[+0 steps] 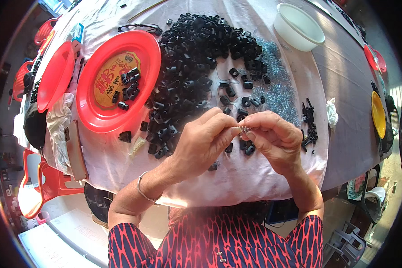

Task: The person assembles plastic cord locks by hand, picking up plastic components and springs from the table and fitting them together.

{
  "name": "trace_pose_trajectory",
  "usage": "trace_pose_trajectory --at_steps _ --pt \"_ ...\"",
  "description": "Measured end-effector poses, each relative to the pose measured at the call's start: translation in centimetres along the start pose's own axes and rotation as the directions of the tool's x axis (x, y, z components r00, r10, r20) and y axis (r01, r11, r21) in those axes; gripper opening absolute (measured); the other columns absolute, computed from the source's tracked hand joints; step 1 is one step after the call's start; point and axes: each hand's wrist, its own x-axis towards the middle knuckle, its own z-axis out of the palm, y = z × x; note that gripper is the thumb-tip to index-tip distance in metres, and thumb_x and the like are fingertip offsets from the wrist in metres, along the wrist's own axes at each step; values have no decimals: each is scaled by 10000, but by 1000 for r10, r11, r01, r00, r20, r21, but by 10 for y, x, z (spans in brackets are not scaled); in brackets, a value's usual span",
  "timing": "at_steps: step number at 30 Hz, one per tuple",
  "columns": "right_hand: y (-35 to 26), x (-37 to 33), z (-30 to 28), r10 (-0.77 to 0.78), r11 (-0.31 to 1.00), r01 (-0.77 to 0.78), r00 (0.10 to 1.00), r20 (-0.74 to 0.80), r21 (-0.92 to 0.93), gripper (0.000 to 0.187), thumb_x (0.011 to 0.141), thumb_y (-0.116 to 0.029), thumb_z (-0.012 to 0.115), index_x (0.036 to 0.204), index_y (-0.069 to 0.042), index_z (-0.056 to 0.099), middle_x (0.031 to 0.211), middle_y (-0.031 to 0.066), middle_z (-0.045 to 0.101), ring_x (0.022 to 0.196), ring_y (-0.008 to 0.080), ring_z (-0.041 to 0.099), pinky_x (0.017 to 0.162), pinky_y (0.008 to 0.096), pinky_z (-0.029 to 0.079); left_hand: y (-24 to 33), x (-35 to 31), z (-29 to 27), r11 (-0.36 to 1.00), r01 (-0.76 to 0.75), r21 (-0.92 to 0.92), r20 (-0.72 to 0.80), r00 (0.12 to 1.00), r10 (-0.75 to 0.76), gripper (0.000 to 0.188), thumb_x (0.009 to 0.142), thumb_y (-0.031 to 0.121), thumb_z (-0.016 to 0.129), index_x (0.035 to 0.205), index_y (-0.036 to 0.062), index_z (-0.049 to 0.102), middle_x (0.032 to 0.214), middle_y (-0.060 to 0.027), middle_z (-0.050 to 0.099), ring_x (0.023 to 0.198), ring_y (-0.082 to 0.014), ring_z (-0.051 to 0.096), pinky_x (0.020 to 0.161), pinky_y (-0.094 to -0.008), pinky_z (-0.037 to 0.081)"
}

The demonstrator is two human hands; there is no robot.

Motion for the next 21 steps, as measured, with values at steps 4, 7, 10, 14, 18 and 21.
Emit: trace_pose_trajectory --at_steps 4,7,10,14,18,21 --pt "-5 3 -3 -275 870 289 957 92 -399 181 725 73 656 895 41 600 901 151 607 753 226 622 699 270 509 1 -1 2 995 -34 89 -1 999 34 135 875 105 569 812 -14 566 665 -76 487 576 -151 462 519 -279 384" --pt "-3 3 0 -582 610 609 778 236 -507 199 693 86 655 874 27 597 851 133 610 728 236 618 625 287 508 7 0 0 985 167 -49 15 986 -166 243 910 181 525 762 -9 559 650 -53 492 580 -125 460 526 -261 384" --pt "-4 7 -13 -470 743 403 882 11 -534 215 678 96 647 870 17 591 842 123 608 710 229 615 607 296 504 5 -1 -1 956 234 -179 28 972 -233 287 931 210 504 766 -14 574 659 -87 521 576 -143 501 525 -271 400" --pt "4 4 -25 -219 718 152 976 -13 -679 223 694 83 615 899 -2 592 842 118 600 745 247 598 652 335 490 6 -1 -2 925 305 -227 17 951 -310 294 933 213 503 773 -22 579 650 -80 521 578 -129 494 531 -269 402" --pt "3 4 -24 -274 343 188 957 93 -920 301 669 32 642 965 3 601 861 128 581 817 295 566 725 385 462 6 0 -3 958 256 -128 18 967 -256 287 926 210 520 770 -23 580 645 -87 517 576 -136 489 530 -276 399" --pt "-9 5 -13 -292 697 254 955 58 -670 297 688 6 679 977 9 610 884 131 597 814 268 591 693 355 482 7 -1 -2 969 226 -99 16 974 -226 275 923 205 525 779 -22 583 640 -92 515 579 -144 489 533 -280 398"
